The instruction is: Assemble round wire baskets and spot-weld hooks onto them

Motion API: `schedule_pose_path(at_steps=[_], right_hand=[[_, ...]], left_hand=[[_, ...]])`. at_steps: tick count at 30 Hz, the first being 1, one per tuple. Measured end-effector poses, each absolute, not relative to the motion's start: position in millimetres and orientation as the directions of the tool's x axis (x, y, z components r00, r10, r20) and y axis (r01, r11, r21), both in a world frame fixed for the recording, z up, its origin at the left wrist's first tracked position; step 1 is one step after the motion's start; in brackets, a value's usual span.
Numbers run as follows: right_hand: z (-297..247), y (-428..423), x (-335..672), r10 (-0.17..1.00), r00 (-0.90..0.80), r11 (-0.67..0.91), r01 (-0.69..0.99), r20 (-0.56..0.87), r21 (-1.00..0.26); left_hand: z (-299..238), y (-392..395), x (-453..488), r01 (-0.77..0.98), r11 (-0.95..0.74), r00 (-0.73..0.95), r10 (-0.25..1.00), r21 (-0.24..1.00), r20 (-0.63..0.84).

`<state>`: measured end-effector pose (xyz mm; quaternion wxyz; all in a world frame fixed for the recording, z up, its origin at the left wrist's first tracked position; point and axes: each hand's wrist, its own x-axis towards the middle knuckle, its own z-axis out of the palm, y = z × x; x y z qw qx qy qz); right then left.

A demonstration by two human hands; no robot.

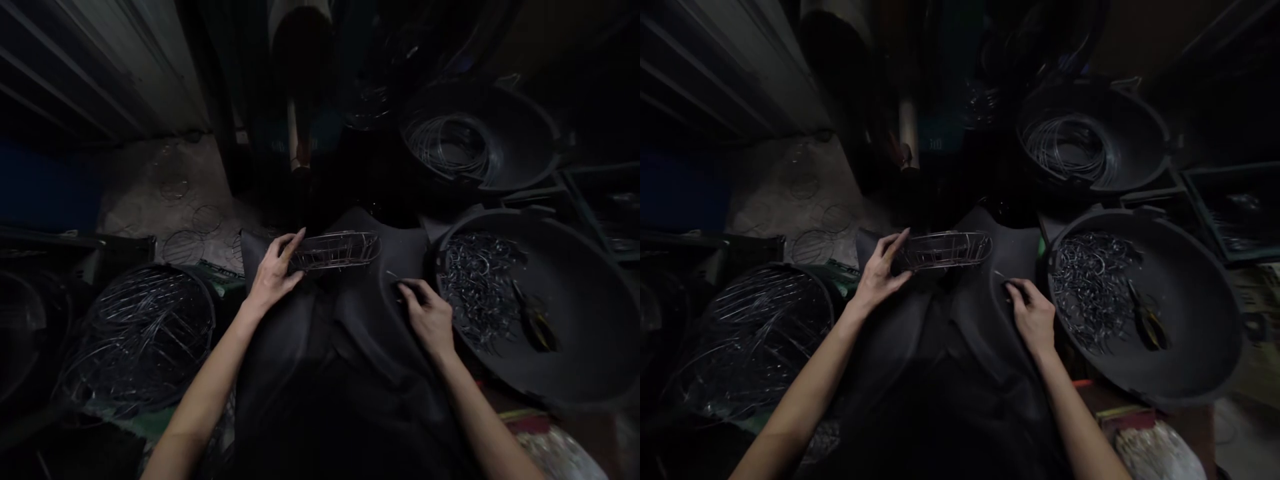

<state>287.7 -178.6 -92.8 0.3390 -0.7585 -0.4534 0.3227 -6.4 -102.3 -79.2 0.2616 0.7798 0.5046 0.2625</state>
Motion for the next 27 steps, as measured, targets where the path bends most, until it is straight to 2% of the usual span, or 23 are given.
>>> schedule_pose_path(at_steps=[5,10,13,18,23,27], right_hand=[[-46,-162,259,0.932,0.268,-0.316,0.277,-0.243,-0.907],[-11,-129,212,0.964,0.080,-0.264,0.214,-0.253,-0.940],[-15,-110,193,0.972,0.069,-0.233,0.234,-0.223,-0.944],[-27,-98,174,0.996,0.090,-0.055,0.423,-0.018,-0.905],[-39,-95,161,0.942,0.082,0.207,0.617,0.324,-0.759],[-45,-87,155,0.882,0.070,0.309,0.662,0.466,-0.683]], left_hand=[[-80,-99,-4,0.558,-0.370,0.271,0.927,0.743,0.258],[-61,-96,2,0.579,-0.443,0.328,0.895,0.685,0.301],[-50,-93,3,0.621,-0.477,0.365,0.878,0.622,0.309],[-40,-88,-1,0.676,-0.505,0.381,0.863,0.537,0.332],[-37,-82,-8,0.676,-0.486,0.349,0.873,0.554,0.340],[-35,-76,-11,0.671,-0.471,0.320,0.881,0.573,0.350]])
